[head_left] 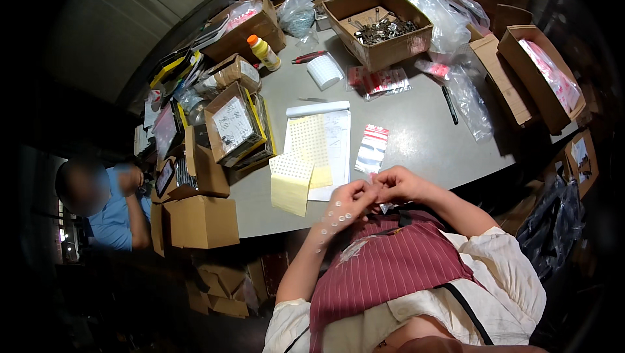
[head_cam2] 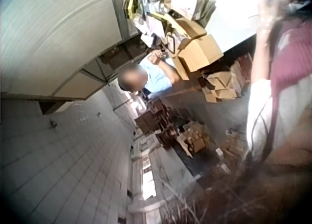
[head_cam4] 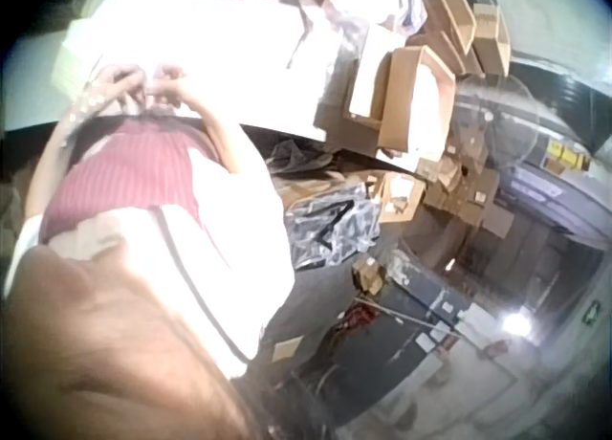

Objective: The person sits on the floor and peels small square stickers from a yellow backing sheet. They handle the sheets with both hands, separating individual stickers and placing them onto the floor surface.

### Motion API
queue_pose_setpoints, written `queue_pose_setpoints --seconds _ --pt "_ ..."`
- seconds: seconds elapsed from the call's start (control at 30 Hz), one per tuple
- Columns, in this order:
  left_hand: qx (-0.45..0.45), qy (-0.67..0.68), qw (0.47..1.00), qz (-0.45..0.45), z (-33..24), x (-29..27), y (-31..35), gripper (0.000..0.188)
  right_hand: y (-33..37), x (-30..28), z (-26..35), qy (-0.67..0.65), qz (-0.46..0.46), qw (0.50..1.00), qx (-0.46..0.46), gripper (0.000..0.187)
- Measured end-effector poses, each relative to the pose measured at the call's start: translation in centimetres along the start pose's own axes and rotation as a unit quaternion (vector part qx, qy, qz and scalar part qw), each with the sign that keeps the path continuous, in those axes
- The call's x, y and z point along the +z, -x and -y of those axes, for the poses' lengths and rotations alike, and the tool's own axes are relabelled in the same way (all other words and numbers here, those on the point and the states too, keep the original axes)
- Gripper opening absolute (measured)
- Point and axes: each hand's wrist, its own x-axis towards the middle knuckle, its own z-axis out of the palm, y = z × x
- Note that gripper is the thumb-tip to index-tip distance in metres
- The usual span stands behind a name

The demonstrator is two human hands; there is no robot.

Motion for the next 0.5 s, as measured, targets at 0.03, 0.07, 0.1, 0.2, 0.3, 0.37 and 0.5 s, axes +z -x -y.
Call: queue_pose_setpoints --seconds 0.03,0.07,0.1,0.2,0.3,0.37,0.5 --pt "0.019 -0.013 1.000 0.018 0.3 0.3 -0.1 0.029 0.0 1.7 0.4 -0.044 -0.028 0.998 -0.024 0.010" --pt "0.049 -0.017 0.999 0.014 1.1 0.6 -0.5 0.029 0.1 2.3 0.5 -0.084 -0.037 0.996 -0.014 0.010" --pt "0.046 0.016 0.999 0.013 1.1 0.9 -0.7 0.030 0.3 2.5 0.7 -0.123 -0.048 0.991 -0.005 0.010" --pt "-0.036 0.187 0.982 0.008 -0.2 1.6 -0.6 0.030 1.8 2.5 3.3 -0.153 -0.065 0.985 0.037 0.015" --pt "-0.011 0.381 0.924 0.004 1.3 3.2 -1.3 0.029 3.0 2.8 4.2 -0.185 -0.129 0.973 0.041 0.025" --pt "0.003 0.330 0.943 -0.033 1.5 4.2 -1.7 0.028 3.1 2.3 2.7 -0.006 -0.213 0.974 -0.071 0.025" --pt "0.025 0.246 0.967 -0.060 0.5 3.8 -1.6 0.029 4.1 -0.5 4.0 0.248 -0.388 0.878 -0.133 0.020"
